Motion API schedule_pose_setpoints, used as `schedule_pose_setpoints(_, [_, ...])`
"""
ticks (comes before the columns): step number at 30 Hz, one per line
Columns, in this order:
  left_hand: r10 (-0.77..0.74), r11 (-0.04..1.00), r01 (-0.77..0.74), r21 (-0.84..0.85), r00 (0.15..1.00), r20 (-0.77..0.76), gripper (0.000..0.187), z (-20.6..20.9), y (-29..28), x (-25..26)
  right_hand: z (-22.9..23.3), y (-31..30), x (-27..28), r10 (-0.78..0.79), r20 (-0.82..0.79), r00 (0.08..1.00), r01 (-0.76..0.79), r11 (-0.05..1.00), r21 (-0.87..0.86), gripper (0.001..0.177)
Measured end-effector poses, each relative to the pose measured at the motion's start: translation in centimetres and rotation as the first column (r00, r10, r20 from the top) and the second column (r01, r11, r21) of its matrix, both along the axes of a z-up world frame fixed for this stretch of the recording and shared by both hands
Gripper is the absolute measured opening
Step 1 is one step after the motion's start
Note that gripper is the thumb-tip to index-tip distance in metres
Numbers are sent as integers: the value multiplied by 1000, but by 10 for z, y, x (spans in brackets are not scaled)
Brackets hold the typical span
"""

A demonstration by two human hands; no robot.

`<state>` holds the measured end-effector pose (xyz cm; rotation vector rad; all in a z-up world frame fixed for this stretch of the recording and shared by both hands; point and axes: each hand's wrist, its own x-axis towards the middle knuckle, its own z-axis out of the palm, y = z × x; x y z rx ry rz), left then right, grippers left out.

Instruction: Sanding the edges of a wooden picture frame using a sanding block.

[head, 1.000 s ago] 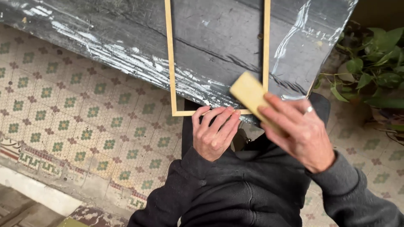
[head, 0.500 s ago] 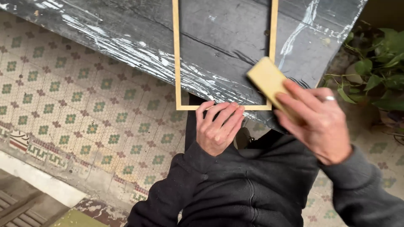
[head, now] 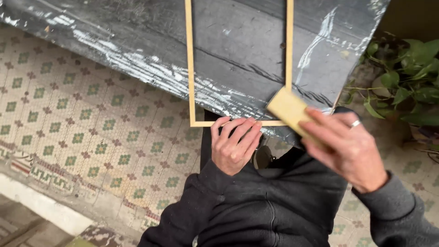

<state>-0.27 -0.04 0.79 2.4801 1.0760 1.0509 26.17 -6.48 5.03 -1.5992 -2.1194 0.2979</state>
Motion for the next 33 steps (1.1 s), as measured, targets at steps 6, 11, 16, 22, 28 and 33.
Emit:
schedule_pose_setpoints(6, [18,999,-18,37,1000,-3,27,-6,-2,1,35,1,-34,12,-57,998,-16,997,-78,50])
schedule_pose_setpoints(11, [-2,996,-1,-92,1000,-28,31,21,-1,-2,35,-44,24,-181,-97,979,179,984,-24,51])
schedule_pose_setpoints(16, [-42,944,12,-330,996,-84,54,31,44,36,24,-80,42,-360,-222,906,363,931,-26,49])
schedule_pose_setpoints(22, [89,941,-147,-306,977,-196,55,6,93,111,28,-74,29,-401,-429,810,425,904,-42,47])
schedule_pose_setpoints(28, [-197,919,102,-381,956,-219,40,43,38,52,40,-79,29,-474,-393,788,502,864,-36,47])
schedule_pose_setpoints(33, [-148,969,61,-238,917,-370,38,41,41,-22,38,-70,24,-438,-360,824,462,887,-21,50])
